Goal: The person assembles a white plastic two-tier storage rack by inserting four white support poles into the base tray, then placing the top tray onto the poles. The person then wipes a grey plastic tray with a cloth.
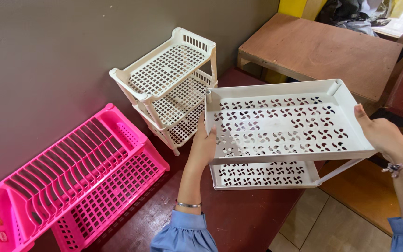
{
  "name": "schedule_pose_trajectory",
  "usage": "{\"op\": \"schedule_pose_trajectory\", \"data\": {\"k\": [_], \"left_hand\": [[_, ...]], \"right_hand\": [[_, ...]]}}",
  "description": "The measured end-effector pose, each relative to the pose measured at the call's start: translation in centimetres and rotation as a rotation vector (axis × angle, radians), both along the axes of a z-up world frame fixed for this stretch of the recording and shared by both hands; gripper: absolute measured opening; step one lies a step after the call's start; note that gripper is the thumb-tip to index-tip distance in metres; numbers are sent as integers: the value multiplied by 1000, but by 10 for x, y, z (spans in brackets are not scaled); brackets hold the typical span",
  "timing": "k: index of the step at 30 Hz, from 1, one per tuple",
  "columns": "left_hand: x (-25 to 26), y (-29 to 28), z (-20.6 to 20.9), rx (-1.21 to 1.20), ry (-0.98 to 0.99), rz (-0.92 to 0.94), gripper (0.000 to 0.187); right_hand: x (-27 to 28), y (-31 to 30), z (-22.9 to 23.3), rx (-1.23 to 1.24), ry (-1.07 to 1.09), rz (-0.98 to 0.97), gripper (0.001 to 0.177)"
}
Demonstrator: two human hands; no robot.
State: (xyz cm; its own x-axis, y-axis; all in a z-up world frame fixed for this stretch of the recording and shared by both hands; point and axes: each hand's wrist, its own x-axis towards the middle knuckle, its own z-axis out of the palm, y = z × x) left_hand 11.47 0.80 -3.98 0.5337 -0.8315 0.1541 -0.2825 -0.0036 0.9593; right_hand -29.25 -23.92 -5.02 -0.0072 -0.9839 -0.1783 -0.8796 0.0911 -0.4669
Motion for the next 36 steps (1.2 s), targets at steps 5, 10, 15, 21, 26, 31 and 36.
{"op": "schedule_pose_trajectory", "data": {"k": [5,10,15,21,26,31,36], "left_hand": [[2,2,-4,-60,-71,-55,61],[-1,5,4,72,16,-22,59],[-4,8,14,16,111,-54,55],[-8,8,18,47,52,-24,55],[-2,4,9,82,-23,0,56],[-3,5,17,62,-91,39,58],[-22,20,43,282,-72,226,57]], "right_hand": [[-17,-5,-16,-46,-37,67,117],[-19,0,-14,-58,-73,55,113],[-11,3,-9,-41,-104,-5,109],[-11,-7,-9,-3,-90,44,100],[-4,-14,13,188,-102,130,91],[28,-31,49,164,-337,90,63],[52,-86,35,3,-444,305,70]]}}
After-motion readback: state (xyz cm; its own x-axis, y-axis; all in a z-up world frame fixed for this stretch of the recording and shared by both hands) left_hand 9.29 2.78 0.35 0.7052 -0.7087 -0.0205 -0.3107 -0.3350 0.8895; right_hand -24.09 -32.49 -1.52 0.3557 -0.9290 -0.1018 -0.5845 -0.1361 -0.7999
